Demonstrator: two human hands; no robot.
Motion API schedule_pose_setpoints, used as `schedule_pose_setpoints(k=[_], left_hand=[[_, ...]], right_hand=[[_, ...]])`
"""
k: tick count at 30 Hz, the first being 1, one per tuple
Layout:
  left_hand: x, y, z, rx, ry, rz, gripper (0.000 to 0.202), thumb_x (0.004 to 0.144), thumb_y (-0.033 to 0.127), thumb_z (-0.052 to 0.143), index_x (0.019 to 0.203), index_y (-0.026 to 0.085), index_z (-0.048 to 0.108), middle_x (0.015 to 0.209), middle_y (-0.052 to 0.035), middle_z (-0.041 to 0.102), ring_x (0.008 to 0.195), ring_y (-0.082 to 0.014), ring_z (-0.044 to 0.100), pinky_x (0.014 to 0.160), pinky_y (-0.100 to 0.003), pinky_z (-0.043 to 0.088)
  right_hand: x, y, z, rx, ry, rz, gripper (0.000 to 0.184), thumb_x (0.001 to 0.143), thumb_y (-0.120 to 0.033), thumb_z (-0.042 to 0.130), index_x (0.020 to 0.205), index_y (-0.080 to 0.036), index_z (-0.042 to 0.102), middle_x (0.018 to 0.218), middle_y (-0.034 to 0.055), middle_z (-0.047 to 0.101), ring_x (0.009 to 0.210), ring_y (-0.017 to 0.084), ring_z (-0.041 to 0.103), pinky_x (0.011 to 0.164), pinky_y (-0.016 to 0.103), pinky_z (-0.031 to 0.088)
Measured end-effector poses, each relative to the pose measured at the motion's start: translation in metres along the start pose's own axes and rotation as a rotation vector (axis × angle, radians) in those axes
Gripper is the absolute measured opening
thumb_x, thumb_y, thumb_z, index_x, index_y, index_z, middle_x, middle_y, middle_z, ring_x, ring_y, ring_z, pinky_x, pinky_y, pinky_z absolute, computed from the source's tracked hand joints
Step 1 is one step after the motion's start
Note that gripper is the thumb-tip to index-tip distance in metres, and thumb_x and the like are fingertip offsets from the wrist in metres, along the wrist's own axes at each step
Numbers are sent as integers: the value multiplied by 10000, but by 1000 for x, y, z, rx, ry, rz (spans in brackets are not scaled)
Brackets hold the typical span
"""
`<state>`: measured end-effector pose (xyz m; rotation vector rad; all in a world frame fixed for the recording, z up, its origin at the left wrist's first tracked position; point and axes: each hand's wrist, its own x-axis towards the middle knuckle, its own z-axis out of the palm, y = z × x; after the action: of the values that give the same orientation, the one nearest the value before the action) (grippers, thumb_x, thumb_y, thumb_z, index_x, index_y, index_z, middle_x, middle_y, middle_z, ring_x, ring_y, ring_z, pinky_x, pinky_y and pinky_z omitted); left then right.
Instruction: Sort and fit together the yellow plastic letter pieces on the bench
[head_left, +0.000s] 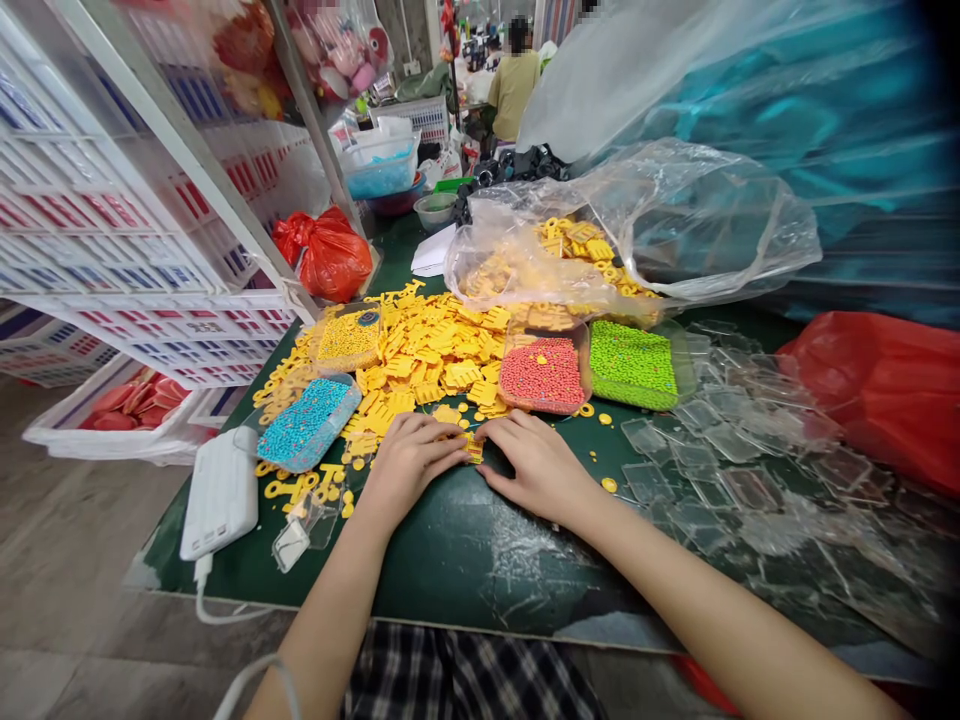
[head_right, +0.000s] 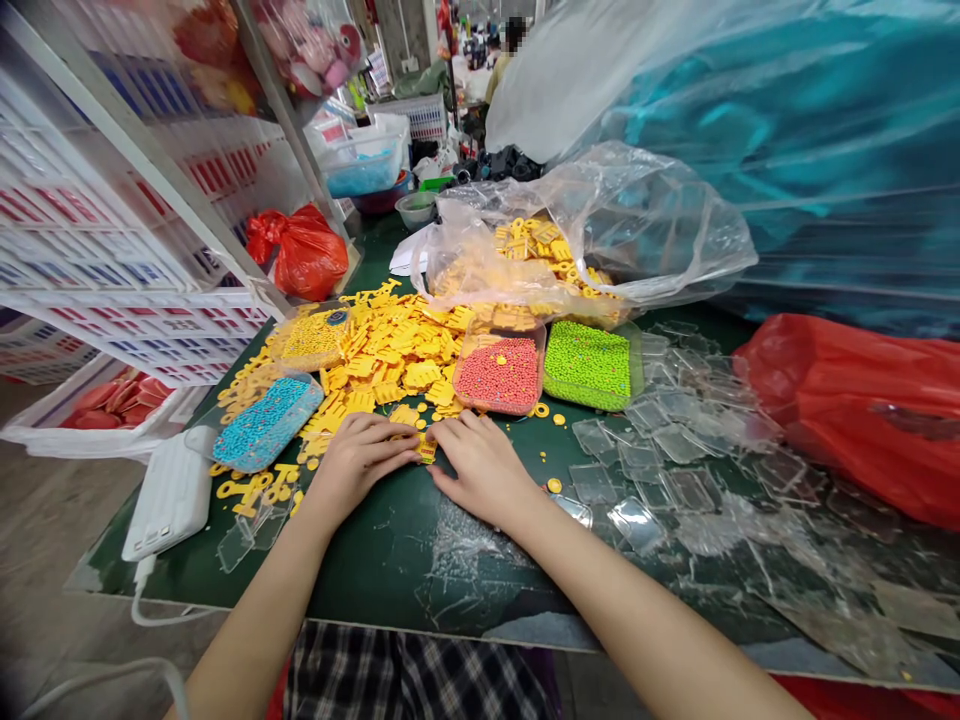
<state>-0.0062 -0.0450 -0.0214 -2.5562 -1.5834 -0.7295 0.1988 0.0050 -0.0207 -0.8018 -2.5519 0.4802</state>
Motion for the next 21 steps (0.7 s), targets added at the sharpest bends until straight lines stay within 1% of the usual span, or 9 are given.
schedule_pose_setpoints(k=[3,7,11,14,16,18,19,21], left_hand=[[-2,-1,-4,-5,56,-70,365,962,469,460,918,239,741,960,-25,741,873,-186,600,798,-361,404],[-2,-2,-5,-2,101,-137,399,963,500,446,875,230,726,877,-31,728,836,-187,594,778,-361,392],[1,3,-5,-58,123,-160,421,983,467,428,754,198,658,797,-31,703,763,-179,574,730,-345,396],[8,14,-12,-131,177,-184,397,994,385,404,696,194,582,707,-27,649,707,-173,554,686,-327,405],[18,25,-20,-183,224,-151,353,988,324,395,695,196,543,684,-24,621,688,-167,547,683,-322,411],[36,37,-25,-228,258,-82,321,975,298,395,690,200,506,676,-19,601,678,-163,539,692,-319,413],[50,43,-26,-244,267,-50,318,972,301,396,685,202,490,669,-14,587,672,-162,532,699,-319,413],[85,54,-21,-262,260,-3,317,966,324,409,682,201,477,665,-8,569,678,-164,526,719,-320,413]], right_hand=[[0,0,1,-2,6,-6,176,864,-280,593,1007,-177,587,1004,92,660,967,251,552,825,407,457],[1,-2,3,-27,10,-13,151,868,-286,607,973,-180,588,947,72,654,923,234,549,782,371,444],[2,-5,-1,-42,-39,-75,144,885,-303,597,957,-179,587,937,65,652,924,223,546,770,352,429],[3,-5,-7,-68,-53,-127,203,897,-350,583,989,-169,591,981,74,658,950,219,548,795,352,426],[3,-4,-11,-98,-23,-159,239,905,-367,566,1016,-157,597,1004,83,665,954,217,551,807,350,429],[4,-4,-13,-124,17,-249,238,908,-356,552,1008,-149,613,1009,84,675,955,210,560,819,343,432],[4,-5,-13,-135,42,-315,223,906,-345,544,975,-149,625,985,78,684,944,204,566,821,337,433],[4,-9,-11,-154,103,-457,205,900,-322,516,846,-167,639,858,47,693,853,183,579,795,327,434]])
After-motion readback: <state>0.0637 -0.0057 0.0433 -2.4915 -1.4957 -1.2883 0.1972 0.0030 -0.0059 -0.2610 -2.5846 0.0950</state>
